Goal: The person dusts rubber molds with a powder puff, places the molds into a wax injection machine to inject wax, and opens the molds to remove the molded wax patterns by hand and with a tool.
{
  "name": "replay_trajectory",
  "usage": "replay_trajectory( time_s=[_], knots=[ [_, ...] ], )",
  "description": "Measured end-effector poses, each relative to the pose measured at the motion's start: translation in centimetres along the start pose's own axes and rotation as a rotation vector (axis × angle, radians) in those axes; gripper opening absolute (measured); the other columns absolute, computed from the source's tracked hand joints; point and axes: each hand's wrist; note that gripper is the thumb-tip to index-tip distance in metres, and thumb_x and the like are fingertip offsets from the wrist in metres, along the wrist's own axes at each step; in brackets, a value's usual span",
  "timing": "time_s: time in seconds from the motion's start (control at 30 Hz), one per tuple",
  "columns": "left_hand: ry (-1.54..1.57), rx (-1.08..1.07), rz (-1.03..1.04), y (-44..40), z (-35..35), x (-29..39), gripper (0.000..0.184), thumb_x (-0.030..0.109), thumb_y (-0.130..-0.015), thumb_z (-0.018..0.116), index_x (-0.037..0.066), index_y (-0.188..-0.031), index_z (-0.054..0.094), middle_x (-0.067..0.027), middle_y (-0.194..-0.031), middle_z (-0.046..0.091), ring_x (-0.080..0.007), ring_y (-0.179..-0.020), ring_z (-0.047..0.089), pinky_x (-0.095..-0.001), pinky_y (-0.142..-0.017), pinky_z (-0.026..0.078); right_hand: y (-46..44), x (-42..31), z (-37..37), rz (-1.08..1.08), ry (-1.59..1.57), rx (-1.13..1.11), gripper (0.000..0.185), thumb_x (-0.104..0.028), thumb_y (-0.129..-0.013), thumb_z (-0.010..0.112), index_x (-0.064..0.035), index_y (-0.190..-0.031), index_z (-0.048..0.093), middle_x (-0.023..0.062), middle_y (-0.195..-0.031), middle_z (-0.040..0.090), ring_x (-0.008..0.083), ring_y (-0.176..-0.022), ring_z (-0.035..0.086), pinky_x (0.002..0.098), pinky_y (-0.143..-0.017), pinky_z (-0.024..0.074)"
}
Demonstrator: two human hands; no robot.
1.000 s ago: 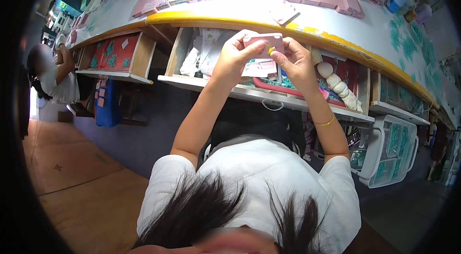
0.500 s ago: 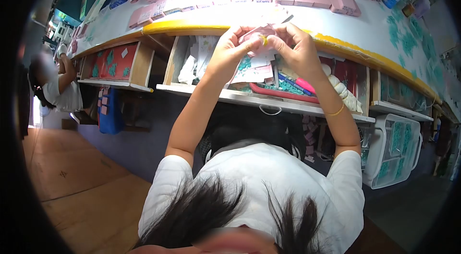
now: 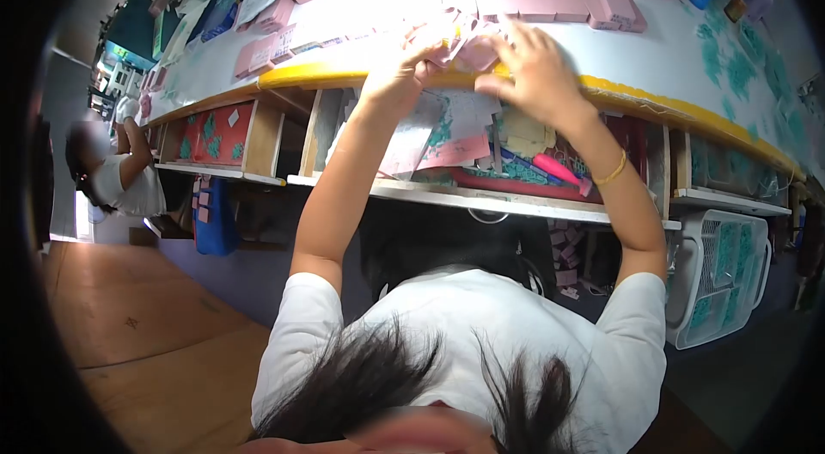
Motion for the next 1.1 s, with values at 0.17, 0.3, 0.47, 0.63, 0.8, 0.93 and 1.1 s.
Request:
replay_trajectory(
  time_s=[0.17,0.3,0.47,0.63,0.8,0.93,1.1],
  knots=[
    [-0.263,-0.045,0.029,-2.3,-0.2,-0.5,0.038,0.010,-0.084,0.060,0.005,-0.120,0.051,-0.0070,-0.105,0.059,-0.0119,-0.091,0.056,-0.0254,-0.079,0.047,0.4,-1.1,-1.4,-0.147,-0.023,0.070,0.032,-0.020,-0.069,0.071,-0.0063,-0.095,0.059,0.0078,-0.097,0.057,0.0271,-0.096,0.053,0.0421,-0.090,0.0407],
    [-0.461,-0.117,-0.113,-2.2,1.8,-0.6,0.035,0.018,-0.093,0.049,0.008,-0.126,0.049,-0.0027,-0.108,0.059,-0.0096,-0.096,0.053,-0.0204,-0.078,0.045,0.1,0.4,-1.0,0.157,-0.192,0.265,0.027,-0.016,-0.068,0.071,-0.0055,-0.086,0.055,0.0098,-0.087,0.055,0.0278,-0.082,0.055,0.0377,-0.081,0.0426],
    [-0.551,-0.192,-0.028,-3.6,2.0,-1.1,0.036,0.007,-0.087,0.055,0.006,-0.123,0.048,-0.0013,-0.091,0.058,-0.0060,-0.079,0.051,-0.0197,-0.063,0.044,0.8,1.6,-1.7,-0.052,-0.009,0.249,0.023,-0.012,-0.069,0.068,-0.0054,-0.088,0.056,0.0091,-0.087,0.055,0.0267,-0.084,0.055,0.0358,-0.079,0.0439],
    [-0.454,-0.050,-0.003,-3.2,1.0,0.5,0.035,0.018,-0.088,0.059,0.006,-0.120,0.052,-0.0031,-0.098,0.060,-0.0099,-0.084,0.056,-0.0214,-0.073,0.047,0.8,2.2,-1.6,0.056,-0.029,0.268,0.022,-0.005,-0.076,0.061,-0.0012,-0.098,0.061,0.0092,-0.089,0.057,0.0224,-0.082,0.056,0.0328,-0.077,0.0445],
    [-0.341,-0.255,-0.152,0.1,4.5,2.0,0.046,0.015,-0.082,0.067,0.006,-0.123,0.048,-0.0051,-0.101,0.059,-0.0103,-0.090,0.057,-0.0240,-0.079,0.049,0.5,-0.1,-2.9,0.414,-1.089,0.071,0.026,-0.023,-0.091,0.056,0.0021,-0.098,0.059,0.0028,-0.081,0.061,0.0060,-0.073,0.052,0.0225,-0.066,0.0436],
    [-0.173,-0.252,-0.044,0.9,4.7,1.0,0.061,0.007,-0.073,0.075,0.001,-0.126,0.044,-0.0082,-0.108,0.057,-0.0122,-0.097,0.056,-0.0249,-0.085,0.049,0.8,-0.9,-2.6,0.533,-1.499,0.077,0.028,-0.027,-0.090,0.058,-0.0002,-0.098,0.061,0.0010,-0.078,0.060,0.0039,-0.069,0.052,0.0188,-0.064,0.0444],
    [-0.144,-0.235,0.020,1.4,4.5,0.8,0.058,0.006,-0.075,0.073,0.000,-0.125,0.043,-0.0092,-0.109,0.056,-0.0128,-0.097,0.056,-0.0261,-0.084,0.049,1.0,-1.4,-2.2,0.636,-1.713,0.066,0.023,-0.026,-0.088,0.060,-0.0027,-0.091,0.059,-0.0003,-0.076,0.058,0.0025,-0.066,0.050,0.0184,-0.060,0.0448]
  ],
)
Point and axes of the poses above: each hand's wrist, its own y-axis away from the middle knuckle, its own z-axis out of the palm, x = y × z
